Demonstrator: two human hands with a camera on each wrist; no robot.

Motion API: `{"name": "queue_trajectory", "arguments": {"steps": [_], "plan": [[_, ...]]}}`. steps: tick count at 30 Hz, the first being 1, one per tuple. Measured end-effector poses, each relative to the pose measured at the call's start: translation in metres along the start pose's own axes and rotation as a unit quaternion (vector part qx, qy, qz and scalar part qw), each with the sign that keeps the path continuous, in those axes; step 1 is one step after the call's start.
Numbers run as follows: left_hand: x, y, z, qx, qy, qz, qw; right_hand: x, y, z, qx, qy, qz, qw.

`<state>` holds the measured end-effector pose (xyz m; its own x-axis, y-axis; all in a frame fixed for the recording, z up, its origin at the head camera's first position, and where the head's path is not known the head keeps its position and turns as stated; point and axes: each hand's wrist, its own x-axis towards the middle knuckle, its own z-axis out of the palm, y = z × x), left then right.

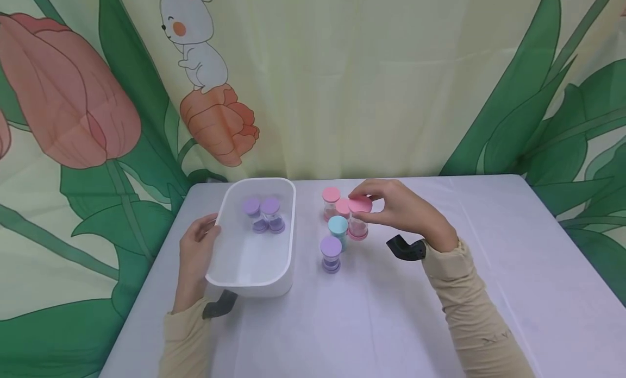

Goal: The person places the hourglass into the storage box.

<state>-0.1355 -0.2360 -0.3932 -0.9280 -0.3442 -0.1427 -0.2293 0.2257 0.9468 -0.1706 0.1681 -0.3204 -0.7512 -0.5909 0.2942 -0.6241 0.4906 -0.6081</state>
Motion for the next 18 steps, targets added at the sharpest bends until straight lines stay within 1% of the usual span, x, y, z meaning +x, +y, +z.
{"name": "queue_trajectory", "arguments": {"steps": [6, 12, 18], "plan": [[-0.002, 0.000, -0.001, -0.004, -0.006, -0.002, 1.0000, 0.002, -0.002, -0.002, -0.004, -0.012, 0.015, 1.000], [-0.001, 0.000, 0.000, -0.002, -0.004, 0.000, 1.0000, 0.000, -0.004, -0.005, -0.006, -0.016, 0.023, 1.000], [-0.002, 0.001, 0.000, -0.004, -0.002, 0.001, 1.0000, -0.001, -0.006, -0.013, -0.006, -0.006, 0.024, 1.000]]}}
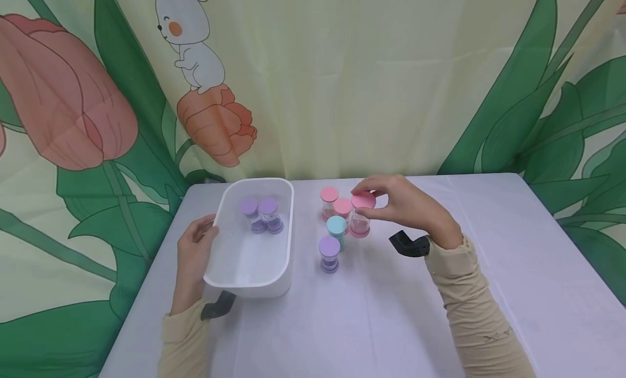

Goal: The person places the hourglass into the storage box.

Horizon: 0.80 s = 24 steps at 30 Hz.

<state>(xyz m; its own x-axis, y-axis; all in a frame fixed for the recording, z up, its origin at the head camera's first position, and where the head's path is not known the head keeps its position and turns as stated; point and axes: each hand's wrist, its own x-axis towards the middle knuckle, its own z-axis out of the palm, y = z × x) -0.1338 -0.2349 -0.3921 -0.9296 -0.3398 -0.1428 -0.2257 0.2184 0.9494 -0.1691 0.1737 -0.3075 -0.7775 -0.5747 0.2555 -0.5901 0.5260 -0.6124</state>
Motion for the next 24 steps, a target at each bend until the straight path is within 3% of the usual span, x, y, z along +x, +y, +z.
{"name": "queue_trajectory", "arguments": {"steps": [10, 24], "plan": [[0.001, 0.000, 0.000, -0.002, 0.000, -0.005, 1.0000, 0.017, -0.014, -0.005, 0.003, 0.034, -0.035, 0.999], [0.000, 0.002, 0.001, 0.013, 0.006, -0.005, 0.9999, 0.051, -0.038, 0.005, 0.045, 0.041, -0.081, 0.995]]}}
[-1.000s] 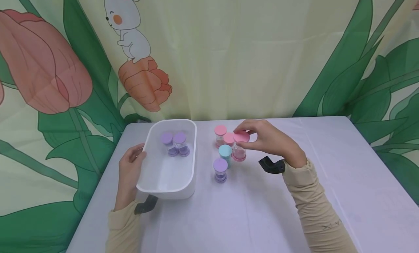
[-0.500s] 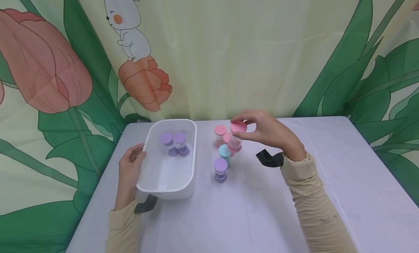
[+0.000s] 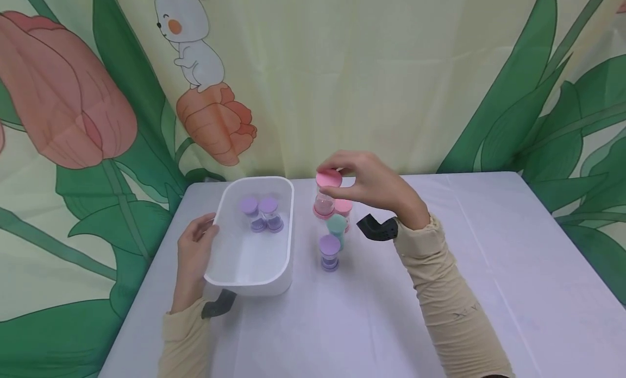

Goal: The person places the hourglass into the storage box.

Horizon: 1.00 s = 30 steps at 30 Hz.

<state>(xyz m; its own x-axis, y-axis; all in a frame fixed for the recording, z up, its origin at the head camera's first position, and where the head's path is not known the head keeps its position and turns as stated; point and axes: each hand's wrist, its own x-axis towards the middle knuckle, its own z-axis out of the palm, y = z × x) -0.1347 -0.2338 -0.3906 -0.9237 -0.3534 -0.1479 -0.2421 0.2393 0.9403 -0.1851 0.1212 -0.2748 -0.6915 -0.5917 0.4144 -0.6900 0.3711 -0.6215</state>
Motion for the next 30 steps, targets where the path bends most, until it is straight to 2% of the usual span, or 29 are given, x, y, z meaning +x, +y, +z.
{"name": "queue_trajectory", "arguments": {"steps": [20, 26, 30], "plan": [[0.001, 0.001, -0.002, -0.006, -0.003, -0.013, 0.9999, 0.048, -0.015, 0.028, -0.029, -0.014, -0.034, 0.999], [0.000, 0.002, -0.002, -0.007, -0.003, -0.009, 0.9999, 0.057, -0.016, 0.037, 0.002, -0.016, -0.043, 0.999], [0.000, 0.002, -0.001, -0.006, -0.005, -0.013, 0.9999, 0.062, -0.015, 0.045, 0.000, -0.014, -0.042, 0.999]]}}
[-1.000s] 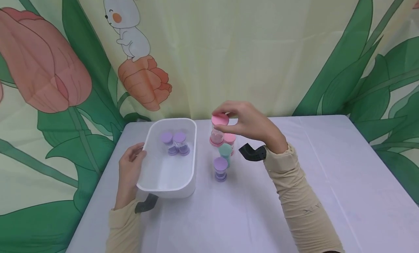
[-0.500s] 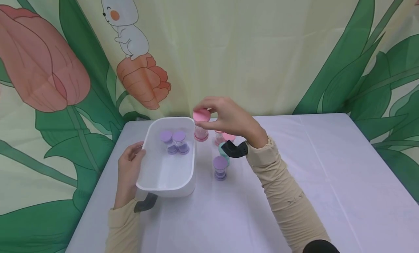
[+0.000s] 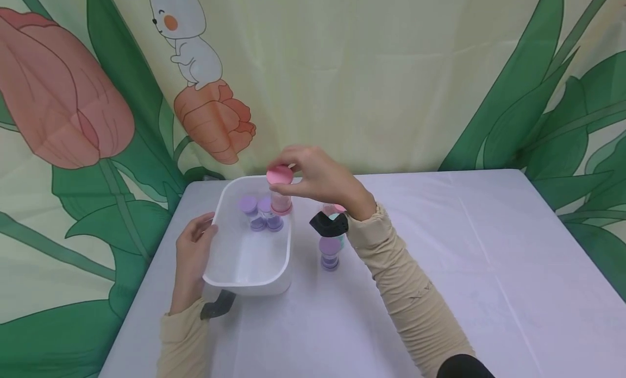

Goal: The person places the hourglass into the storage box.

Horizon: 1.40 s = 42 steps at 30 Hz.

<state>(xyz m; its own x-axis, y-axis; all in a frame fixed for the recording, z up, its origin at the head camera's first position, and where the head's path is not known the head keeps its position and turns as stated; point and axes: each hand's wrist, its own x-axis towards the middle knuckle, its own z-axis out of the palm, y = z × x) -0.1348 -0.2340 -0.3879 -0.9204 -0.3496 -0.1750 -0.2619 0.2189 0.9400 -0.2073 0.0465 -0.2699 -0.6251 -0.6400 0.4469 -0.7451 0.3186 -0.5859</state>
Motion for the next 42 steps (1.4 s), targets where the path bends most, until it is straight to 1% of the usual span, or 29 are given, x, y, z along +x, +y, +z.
{"name": "queue_trajectory", "arguments": {"steps": [6, 11, 19, 25, 28, 35, 42], "plan": [[0.002, -0.001, 0.001, -0.003, -0.002, -0.006, 1.0000, 0.009, -0.001, 0.011, -0.003, -0.006, 0.000, 1.000], [0.003, -0.002, 0.001, 0.000, 0.000, -0.006, 1.0000, 0.018, -0.004, 0.019, -0.020, -0.019, 0.007, 1.000], [0.003, -0.002, 0.003, 0.002, -0.001, -0.008, 1.0000, 0.028, -0.005, 0.032, -0.021, -0.038, 0.021, 0.999], [0.003, -0.002, 0.002, 0.005, 0.002, -0.005, 1.0000, 0.033, -0.002, 0.044, 0.007, -0.053, 0.036, 0.998], [0.003, -0.002, 0.001, 0.004, 0.004, -0.005, 1.0000, 0.037, 0.000, 0.052, 0.011, -0.060, 0.044, 0.997], [0.002, -0.002, 0.000, 0.000, -0.001, -0.004, 1.0000, 0.043, 0.006, 0.069, -0.021, -0.083, 0.052, 0.995], [0.003, -0.001, 0.000, 0.005, -0.003, -0.005, 1.0000, 0.047, 0.011, 0.082, -0.036, -0.108, 0.061, 0.992]]}}
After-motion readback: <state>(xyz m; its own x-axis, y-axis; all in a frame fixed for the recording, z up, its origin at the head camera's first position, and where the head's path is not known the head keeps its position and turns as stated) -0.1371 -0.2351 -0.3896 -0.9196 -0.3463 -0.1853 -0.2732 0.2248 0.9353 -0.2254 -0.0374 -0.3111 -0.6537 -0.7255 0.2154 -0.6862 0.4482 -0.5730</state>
